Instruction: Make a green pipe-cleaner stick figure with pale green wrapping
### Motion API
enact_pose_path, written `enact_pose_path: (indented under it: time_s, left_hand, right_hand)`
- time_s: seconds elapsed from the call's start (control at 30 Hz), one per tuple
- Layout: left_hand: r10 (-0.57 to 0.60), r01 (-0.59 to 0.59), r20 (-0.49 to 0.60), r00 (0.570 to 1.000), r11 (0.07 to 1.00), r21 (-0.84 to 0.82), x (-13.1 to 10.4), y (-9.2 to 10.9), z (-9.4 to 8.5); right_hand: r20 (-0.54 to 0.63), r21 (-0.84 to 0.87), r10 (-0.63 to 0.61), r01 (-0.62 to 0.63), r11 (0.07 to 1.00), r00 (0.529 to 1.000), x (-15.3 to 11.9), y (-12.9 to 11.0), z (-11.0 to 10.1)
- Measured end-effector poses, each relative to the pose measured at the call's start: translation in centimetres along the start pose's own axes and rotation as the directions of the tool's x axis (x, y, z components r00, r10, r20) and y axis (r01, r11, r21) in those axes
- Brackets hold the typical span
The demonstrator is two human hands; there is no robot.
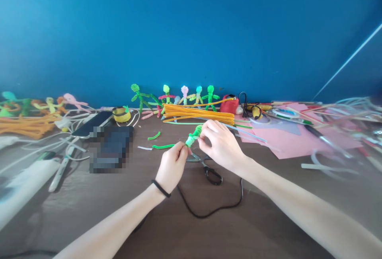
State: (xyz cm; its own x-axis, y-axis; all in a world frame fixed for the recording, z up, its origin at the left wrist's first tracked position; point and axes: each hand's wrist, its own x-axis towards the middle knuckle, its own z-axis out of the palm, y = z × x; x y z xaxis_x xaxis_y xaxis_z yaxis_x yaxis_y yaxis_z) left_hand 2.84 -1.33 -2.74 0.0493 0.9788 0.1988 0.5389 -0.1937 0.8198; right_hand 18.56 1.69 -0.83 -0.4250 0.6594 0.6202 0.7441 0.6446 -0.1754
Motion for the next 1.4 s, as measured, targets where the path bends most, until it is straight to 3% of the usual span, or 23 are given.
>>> enact_pose_path:
  time_s: [0.07,0.2,0.33,0.5,0.67,0.9,1.1,1.2,1.3,1.4]
  left_hand:
    - [-0.011,0.01,-0.016,1.0,0.999,-0.03,0.1,-0.1,0.0]
    - [-0.091,0.084,-0.017,0.996,0.963,-0.258,0.4,-0.2,-0.1]
    - [-0.159,0.153,0.036,0.987,0.828,-0.539,0.7,-0.2,-0.1]
    - [-0.162,0.24,0.177,0.971,0.618,-0.749,0.7,0.0,0.0]
    - [-0.136,0.372,0.348,0.928,0.431,-0.822,0.7,0.1,-0.1]
    - [-0.015,0.474,0.489,0.872,0.277,-0.836,0.7,0.3,-0.2]
    - [0.057,0.531,0.552,0.832,0.206,-0.822,0.4,0.3,0.0]
    - [0.079,0.541,0.563,0.823,0.196,-0.818,0.3,0.3,0.0]
    - [0.093,0.537,0.559,0.824,0.187,-0.823,0.3,0.2,0.0]
    - [0.102,0.539,0.561,0.822,0.179,-0.823,0.2,0.0,0.0]
  right_hand:
    - [0.012,0.051,0.028,-0.028,0.998,1.0,0.0,-0.2,0.0]
    - [0.085,0.362,0.113,-0.136,0.922,0.99,-0.1,-0.3,-0.1]
    - [0.087,0.5,0.25,-0.259,0.826,0.964,-0.3,-0.6,0.3]
    - [0.108,0.601,0.359,-0.349,0.719,0.927,-0.6,-1.0,1.2]
    - [0.191,0.672,0.44,-0.444,0.593,0.877,-0.6,-1.0,1.8]
    - [0.19,0.764,0.519,-0.457,0.455,0.834,-0.9,-1.0,2.5]
    - [0.239,0.858,0.654,-0.471,0.204,0.718,-1.2,-2.3,2.4]
    - [0.339,0.885,0.666,-0.465,0.013,0.664,-1.1,-3.0,2.0]
    - [0.456,0.881,0.597,-0.431,-0.195,0.661,-1.1,-3.3,1.7]
    - [0.525,0.851,0.499,-0.426,-0.307,0.689,-1.3,-3.3,1.8]
